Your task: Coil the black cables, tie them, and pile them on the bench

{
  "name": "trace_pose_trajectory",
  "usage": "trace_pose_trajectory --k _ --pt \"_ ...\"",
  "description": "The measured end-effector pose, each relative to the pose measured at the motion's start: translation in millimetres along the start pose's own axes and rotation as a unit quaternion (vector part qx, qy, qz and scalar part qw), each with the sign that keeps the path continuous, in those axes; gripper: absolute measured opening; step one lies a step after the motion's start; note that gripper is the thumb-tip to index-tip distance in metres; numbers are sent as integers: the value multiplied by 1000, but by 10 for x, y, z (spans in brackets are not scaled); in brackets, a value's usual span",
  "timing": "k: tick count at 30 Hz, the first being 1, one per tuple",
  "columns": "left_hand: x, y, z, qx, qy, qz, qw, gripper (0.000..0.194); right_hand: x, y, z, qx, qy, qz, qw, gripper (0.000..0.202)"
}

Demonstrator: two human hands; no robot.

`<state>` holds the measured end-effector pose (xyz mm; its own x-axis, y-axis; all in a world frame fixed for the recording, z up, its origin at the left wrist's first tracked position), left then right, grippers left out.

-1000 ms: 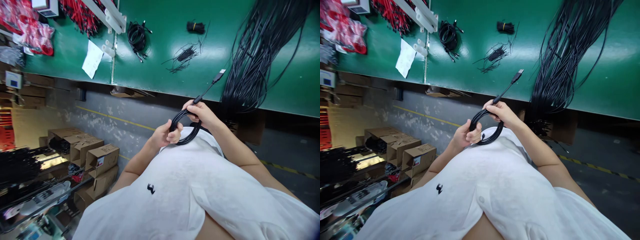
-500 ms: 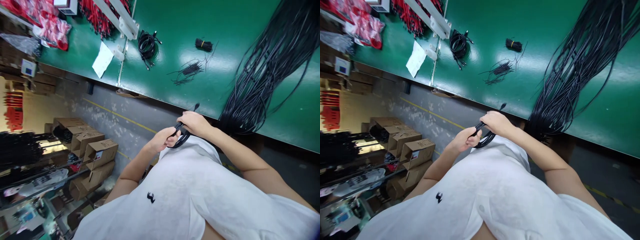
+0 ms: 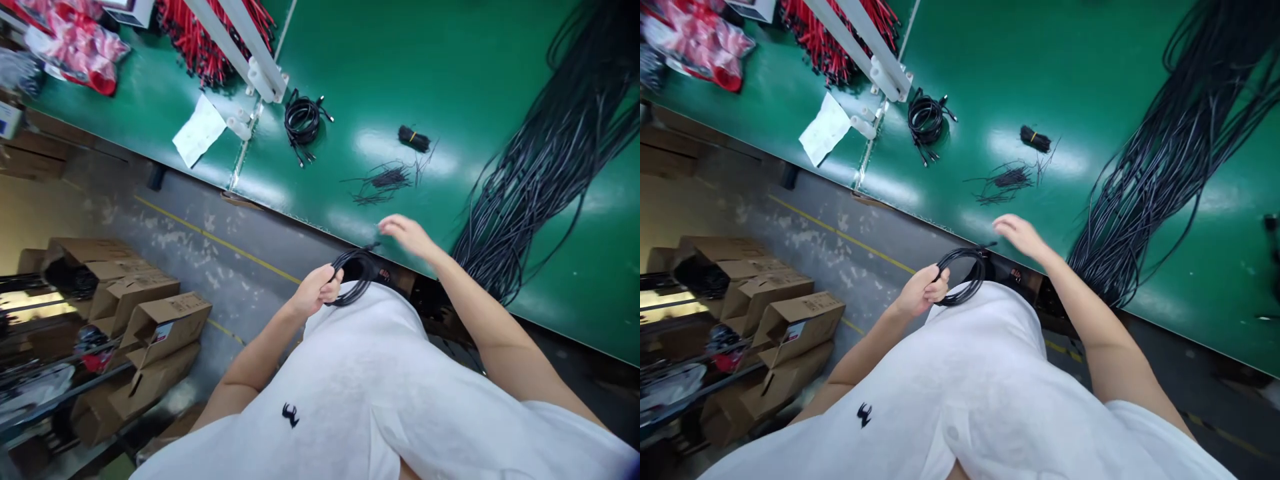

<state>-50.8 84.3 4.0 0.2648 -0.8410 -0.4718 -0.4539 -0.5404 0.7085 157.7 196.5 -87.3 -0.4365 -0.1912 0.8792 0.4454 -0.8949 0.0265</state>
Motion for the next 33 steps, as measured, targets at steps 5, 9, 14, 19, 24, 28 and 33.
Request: trace_pose_trajectory --k 5,9,14,19,24,28,33 --pt "-226 10 237 -101 9 -28 994 43 -1295 -629 613 -151 196 -243 938 17" --pt "-343 13 392 -146 2 -32 989 44 -1650 -921 599 -130 230 -270 926 18" --pt "-475 -79 541 -150 -7 -16 989 42 -1619 -824 599 -104 263 -260 923 13" --pt "-597 -257 498 -116 -28 0 993 44 -1489 -776 647 -134 262 -247 923 21" --pt "-635 -341 447 -86 -57 23 994 45 -1532 -1118 669 -134 270 -249 920 32" --pt "-592 -303 495 -92 -52 20 994 43 -1590 -1250 699 -57 296 -215 929 26" --pt "-551 -322 508 -76 -47 18 996 39 -1283 -872 864 -119 348 -231 901 30"
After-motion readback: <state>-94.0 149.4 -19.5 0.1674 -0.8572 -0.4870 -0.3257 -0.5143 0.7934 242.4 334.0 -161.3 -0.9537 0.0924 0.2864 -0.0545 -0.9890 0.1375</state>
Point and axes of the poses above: each hand's wrist, its own y-axis away from the middle knuckle, its own z-axis out of the back of the hand, x = y × z, the point moved 6 cm from there along -y, towards the middle knuckle, and after that the axes turned 7 degrees about z, right-handed, at the moved point
